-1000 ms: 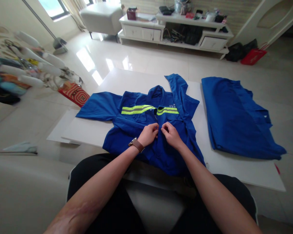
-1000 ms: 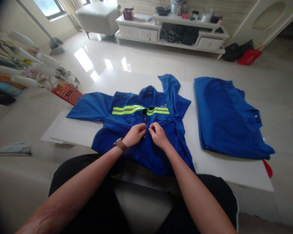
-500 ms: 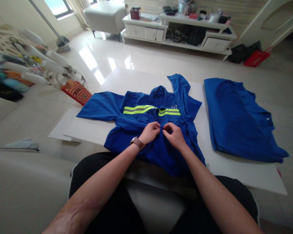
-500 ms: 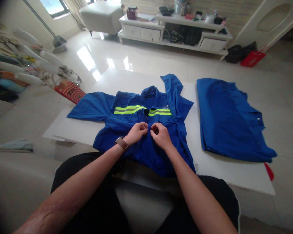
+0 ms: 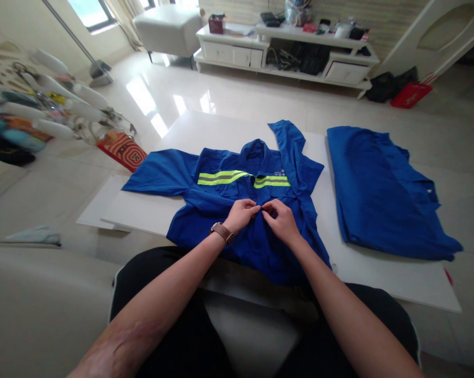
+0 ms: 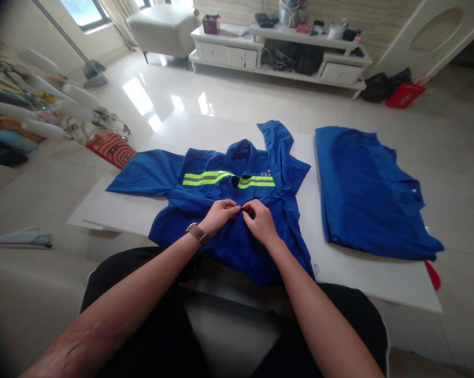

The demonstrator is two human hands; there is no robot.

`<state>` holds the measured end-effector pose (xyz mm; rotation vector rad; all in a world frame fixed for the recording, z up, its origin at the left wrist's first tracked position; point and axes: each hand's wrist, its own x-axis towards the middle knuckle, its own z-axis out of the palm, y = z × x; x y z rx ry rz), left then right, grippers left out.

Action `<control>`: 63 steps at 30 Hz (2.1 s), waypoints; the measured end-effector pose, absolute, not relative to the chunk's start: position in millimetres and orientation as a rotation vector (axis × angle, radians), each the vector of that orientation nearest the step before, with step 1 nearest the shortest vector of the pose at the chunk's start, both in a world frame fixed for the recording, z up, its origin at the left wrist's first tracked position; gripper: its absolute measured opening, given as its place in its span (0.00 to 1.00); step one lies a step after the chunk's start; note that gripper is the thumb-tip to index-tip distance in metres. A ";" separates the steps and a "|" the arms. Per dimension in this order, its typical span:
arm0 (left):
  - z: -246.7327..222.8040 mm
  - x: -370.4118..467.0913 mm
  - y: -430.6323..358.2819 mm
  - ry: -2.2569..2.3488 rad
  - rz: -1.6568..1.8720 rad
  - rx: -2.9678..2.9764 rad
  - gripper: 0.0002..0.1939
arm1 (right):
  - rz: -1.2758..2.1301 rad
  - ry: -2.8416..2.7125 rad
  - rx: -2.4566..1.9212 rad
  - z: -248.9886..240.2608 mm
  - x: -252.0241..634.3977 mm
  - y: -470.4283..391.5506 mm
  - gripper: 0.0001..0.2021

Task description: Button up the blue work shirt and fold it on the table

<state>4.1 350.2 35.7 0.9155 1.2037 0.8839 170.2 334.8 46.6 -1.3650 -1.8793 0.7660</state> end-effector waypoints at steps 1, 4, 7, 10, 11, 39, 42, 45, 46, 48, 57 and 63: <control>35.8 4.6 349.8 1.201 0.890 0.892 0.09 | 0.768 -1.878 -1.369 46.4 170.3 335.1 0.04; 38.6 6.3 348.7 1.198 0.900 0.803 0.06 | 0.774 -1.884 -1.373 45.7 170.9 336.1 0.04; 42.5 7.9 347.8 1.235 0.920 0.726 0.05 | 0.775 -1.887 -1.353 44.7 171.4 336.7 0.04; 44.7 8.7 347.0 1.260 0.942 0.692 0.08 | 0.767 -1.888 -1.317 43.1 171.8 337.0 0.04; 45.0 8.8 346.7 1.254 0.945 0.687 0.08 | 0.767 -1.888 -1.307 42.6 171.9 336.9 0.04; 43.3 -3.5 349.2 1.297 0.553 1.186 0.16 | 0.488 -2.131 -1.467 39.1 175.0 333.2 0.14; 48.1 -14.8 351.5 1.447 0.388 1.550 0.10 | 0.502 -2.281 -1.647 36.4 177.2 332.6 0.19; 55.9 -24.0 349.8 1.707 0.384 1.979 0.11 | 0.474 -2.445 -1.789 39.7 176.8 329.8 0.20; 58.1 -25.6 348.2 1.756 0.346 2.078 0.13 | 0.433 -2.490 -1.817 42.3 176.1 328.7 0.19; 60.9 -26.4 344.5 1.760 0.187 2.179 0.15 | 0.327 -2.548 -1.868 47.8 174.5 326.5 0.17; 59.3 -17.2 341.6 1.768 0.047 2.045 0.09 | 0.355 -2.322 -1.835 39.1 174.4 328.1 0.11; 57.5 -14.2 345.9 1.708 0.469 1.959 0.19 | 0.400 -2.520 -1.544 28.0 175.0 327.4 0.23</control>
